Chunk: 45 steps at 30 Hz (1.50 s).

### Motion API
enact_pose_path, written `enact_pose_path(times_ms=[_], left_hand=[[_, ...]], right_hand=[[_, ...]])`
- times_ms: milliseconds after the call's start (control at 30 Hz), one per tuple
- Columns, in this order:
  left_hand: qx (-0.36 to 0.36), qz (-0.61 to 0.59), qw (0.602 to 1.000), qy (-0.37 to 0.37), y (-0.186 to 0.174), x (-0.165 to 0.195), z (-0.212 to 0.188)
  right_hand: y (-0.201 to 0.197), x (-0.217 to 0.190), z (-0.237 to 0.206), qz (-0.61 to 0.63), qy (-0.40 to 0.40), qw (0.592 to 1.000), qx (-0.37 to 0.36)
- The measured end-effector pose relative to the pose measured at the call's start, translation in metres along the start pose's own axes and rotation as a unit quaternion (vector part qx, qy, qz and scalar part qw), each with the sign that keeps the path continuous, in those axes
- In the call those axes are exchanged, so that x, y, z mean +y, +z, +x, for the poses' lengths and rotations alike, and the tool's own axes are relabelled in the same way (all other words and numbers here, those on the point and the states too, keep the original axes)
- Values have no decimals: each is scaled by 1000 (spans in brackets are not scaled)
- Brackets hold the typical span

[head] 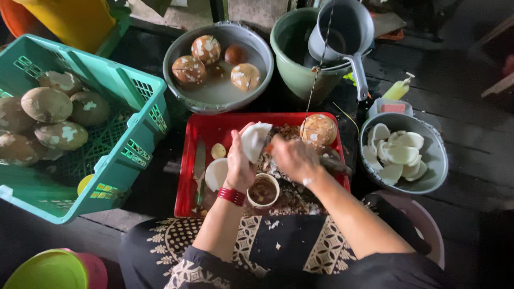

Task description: The person sits on the floor and uses a cleaver to crack open coconuts one at a time, prying the shells apart and pulling out the white coconut meat. The meat is placed in a bowl, empty shells are set aside in a side bowl, and whole coconuts are taken from a green crate.

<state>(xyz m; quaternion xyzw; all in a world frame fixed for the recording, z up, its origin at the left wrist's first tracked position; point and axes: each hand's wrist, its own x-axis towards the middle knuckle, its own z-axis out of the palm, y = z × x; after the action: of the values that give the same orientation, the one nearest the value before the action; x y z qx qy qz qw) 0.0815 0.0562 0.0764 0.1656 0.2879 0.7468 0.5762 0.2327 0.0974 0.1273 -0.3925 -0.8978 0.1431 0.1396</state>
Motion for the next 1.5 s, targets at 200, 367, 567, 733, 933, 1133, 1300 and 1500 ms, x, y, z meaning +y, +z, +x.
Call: enact_pose_path(times_ms=[200, 367, 567, 733, 933, 1133, 1300, 1500], left_hand=[[27, 138, 987, 77, 3, 7, 5], [39, 146, 988, 38, 13, 15, -1], [9, 141, 987, 81, 14, 20, 1], [3, 131, 989, 63, 11, 16, -3], [56, 137, 988, 41, 8, 17, 19], [45, 354, 856, 374, -20, 47, 91], [117, 680, 655, 308, -44, 81, 175], [105, 899, 401, -141, -69, 82, 248]], right_hand=[[-3, -3, -1, -37, -77, 996, 35], [-3, 0, 0, -43, 26, 999, 5], [3, 10, 1, -162, -43, 984, -50], [3, 11, 4, -118, 39, 992, -7], [-3, 1, -4, -90, 10, 993, -69], [-19, 9, 0, -149, 140, 975, -84], [1, 22, 6, -146, 132, 971, -138], [21, 38, -1, -97, 169, 956, -218]])
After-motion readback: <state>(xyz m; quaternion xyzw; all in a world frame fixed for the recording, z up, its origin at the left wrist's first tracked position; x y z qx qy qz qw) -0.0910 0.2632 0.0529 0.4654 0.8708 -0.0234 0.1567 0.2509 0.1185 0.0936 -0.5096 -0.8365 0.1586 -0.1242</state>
